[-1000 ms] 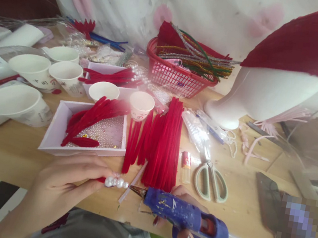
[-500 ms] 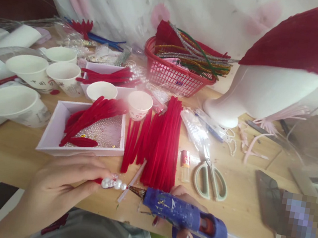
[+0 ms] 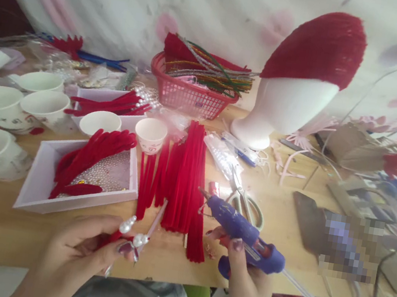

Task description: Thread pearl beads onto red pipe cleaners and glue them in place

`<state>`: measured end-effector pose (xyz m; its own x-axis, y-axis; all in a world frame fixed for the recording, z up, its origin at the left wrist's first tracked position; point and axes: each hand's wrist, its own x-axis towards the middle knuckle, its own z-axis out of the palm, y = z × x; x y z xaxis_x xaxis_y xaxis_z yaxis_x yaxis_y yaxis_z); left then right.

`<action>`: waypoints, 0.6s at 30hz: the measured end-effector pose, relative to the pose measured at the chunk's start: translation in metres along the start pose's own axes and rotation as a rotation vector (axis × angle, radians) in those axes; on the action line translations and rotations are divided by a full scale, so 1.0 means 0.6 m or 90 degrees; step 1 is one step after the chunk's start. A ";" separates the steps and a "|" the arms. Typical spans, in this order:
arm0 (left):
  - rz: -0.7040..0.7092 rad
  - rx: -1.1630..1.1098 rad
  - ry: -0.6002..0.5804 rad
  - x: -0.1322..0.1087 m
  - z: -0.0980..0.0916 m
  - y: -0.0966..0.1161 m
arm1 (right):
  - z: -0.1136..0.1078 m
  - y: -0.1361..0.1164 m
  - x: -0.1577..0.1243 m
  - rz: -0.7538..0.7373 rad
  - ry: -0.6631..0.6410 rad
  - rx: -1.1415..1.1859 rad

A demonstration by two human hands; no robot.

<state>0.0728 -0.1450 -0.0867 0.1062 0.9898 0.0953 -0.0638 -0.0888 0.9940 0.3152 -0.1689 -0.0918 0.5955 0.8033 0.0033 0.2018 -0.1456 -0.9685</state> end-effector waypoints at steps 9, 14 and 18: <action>-0.143 -0.027 0.004 0.000 -0.007 0.006 | -0.082 -0.004 0.096 0.032 0.250 -0.237; -0.097 -0.036 -0.023 0.002 -0.008 -0.010 | -0.098 0.026 0.130 0.008 0.217 -0.310; -0.032 -0.019 -0.021 0.010 -0.008 -0.012 | -0.106 0.035 0.111 -0.031 0.208 -0.326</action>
<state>0.0689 -0.1379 -0.0936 0.1426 0.9886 0.0479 -0.0867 -0.0357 0.9956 0.4086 -0.1555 -0.0961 0.7672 0.6095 0.1998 0.5354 -0.4370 -0.7227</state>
